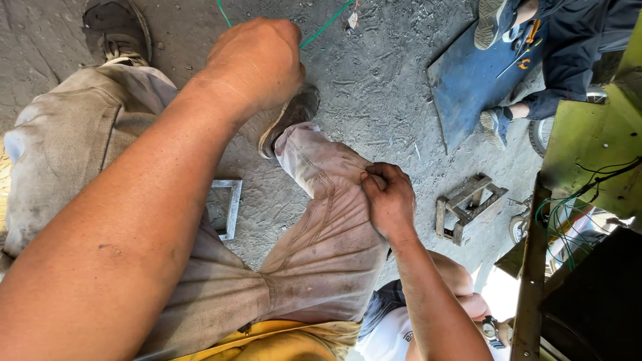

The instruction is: Repairing electrical wiring by stripping insulation and twisting wires together

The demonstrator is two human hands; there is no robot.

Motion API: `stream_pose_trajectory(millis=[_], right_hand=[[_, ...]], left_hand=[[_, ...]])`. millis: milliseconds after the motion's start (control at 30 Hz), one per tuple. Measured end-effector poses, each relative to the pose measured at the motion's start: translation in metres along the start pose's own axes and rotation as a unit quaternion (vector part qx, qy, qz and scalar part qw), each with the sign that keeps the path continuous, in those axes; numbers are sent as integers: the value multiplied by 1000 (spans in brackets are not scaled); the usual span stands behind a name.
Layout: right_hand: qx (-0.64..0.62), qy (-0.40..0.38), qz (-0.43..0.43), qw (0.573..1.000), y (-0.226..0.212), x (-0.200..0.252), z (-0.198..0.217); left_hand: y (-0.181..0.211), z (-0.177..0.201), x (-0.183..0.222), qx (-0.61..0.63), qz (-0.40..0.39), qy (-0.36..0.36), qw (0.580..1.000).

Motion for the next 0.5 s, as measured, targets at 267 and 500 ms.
stream_pose_trajectory(millis=[267, 500], right_hand=[[-15, -1, -7, 1000, -2, 1, 1], [-9, 7, 4, 1000, -9, 2, 6]], left_hand=[[1, -4, 0, -9, -30, 17, 999], [-7, -6, -10, -1, -50, 117, 992]])
Point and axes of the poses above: each hand's wrist, its own x-axis away from the middle knuckle, its own z-axis out of the back of the hand, y = z × x, the point moved 4 cm from there along -x, towards the middle knuckle
